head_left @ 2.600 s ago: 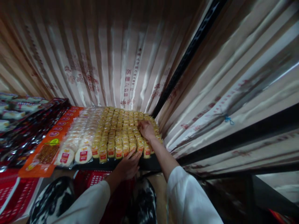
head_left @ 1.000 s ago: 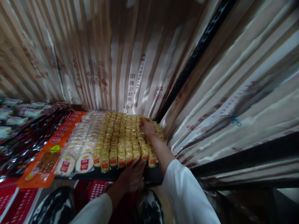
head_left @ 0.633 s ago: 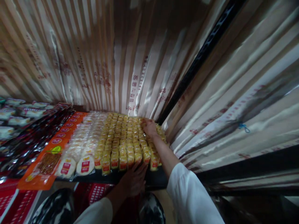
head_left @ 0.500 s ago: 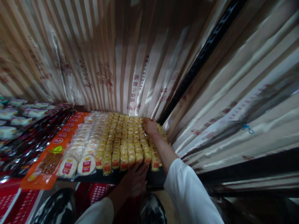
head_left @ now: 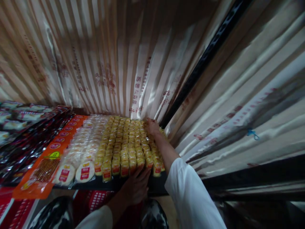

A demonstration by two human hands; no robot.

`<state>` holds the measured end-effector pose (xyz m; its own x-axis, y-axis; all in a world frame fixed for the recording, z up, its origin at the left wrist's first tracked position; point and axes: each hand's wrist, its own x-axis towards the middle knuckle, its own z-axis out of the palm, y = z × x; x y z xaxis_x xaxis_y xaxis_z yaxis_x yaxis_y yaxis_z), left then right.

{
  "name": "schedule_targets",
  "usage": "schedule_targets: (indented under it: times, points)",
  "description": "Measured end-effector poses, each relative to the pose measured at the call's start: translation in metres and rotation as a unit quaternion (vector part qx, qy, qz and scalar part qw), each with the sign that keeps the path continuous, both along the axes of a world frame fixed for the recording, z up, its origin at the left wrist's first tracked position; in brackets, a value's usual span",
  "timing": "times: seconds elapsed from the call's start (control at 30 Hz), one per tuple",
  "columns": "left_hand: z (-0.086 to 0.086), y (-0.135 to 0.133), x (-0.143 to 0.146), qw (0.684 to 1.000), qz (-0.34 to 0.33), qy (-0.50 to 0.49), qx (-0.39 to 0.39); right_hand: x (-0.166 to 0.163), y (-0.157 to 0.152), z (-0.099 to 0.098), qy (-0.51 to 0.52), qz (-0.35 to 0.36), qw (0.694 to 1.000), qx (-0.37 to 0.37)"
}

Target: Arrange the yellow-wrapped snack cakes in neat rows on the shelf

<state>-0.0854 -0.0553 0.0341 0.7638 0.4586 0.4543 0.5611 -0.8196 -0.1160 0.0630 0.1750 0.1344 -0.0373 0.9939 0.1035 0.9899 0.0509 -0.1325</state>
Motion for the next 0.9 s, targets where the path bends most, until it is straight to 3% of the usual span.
schedule_targets:
  times: [0.23,0.33,0.47,0.57,0.67,0.77,0.9]
  points:
    - [-0.011,0.002,0.001,1.000,-0.008,-0.010,0.016,-0.005,0.008,-0.010,0.061,0.022,0.998,-0.012]
    - [-0.013,0.002,0.000,1.000,-0.008,-0.011,0.014,0.002,-0.003,-0.003,0.100,0.035,0.994,0.032]
    - [-0.006,0.000,-0.002,1.000,-0.009,0.024,-0.008,0.017,-0.046,0.010,0.194,0.042,0.965,0.173]
    - [0.002,-0.001,-0.002,0.998,-0.009,0.057,-0.038,0.025,-0.106,0.008,0.262,0.026,0.926,0.269]
    - [0.007,-0.002,-0.002,0.997,0.007,0.062,-0.055,0.026,-0.179,-0.012,0.292,-0.056,0.897,0.328]
    - [0.007,-0.004,-0.002,0.998,0.006,0.057,-0.039,0.023,-0.239,-0.049,0.293,-0.119,0.906,0.282]
    - [0.004,-0.006,-0.003,0.998,-0.002,0.052,-0.023,0.018,-0.270,-0.090,0.318,-0.114,0.918,0.208]
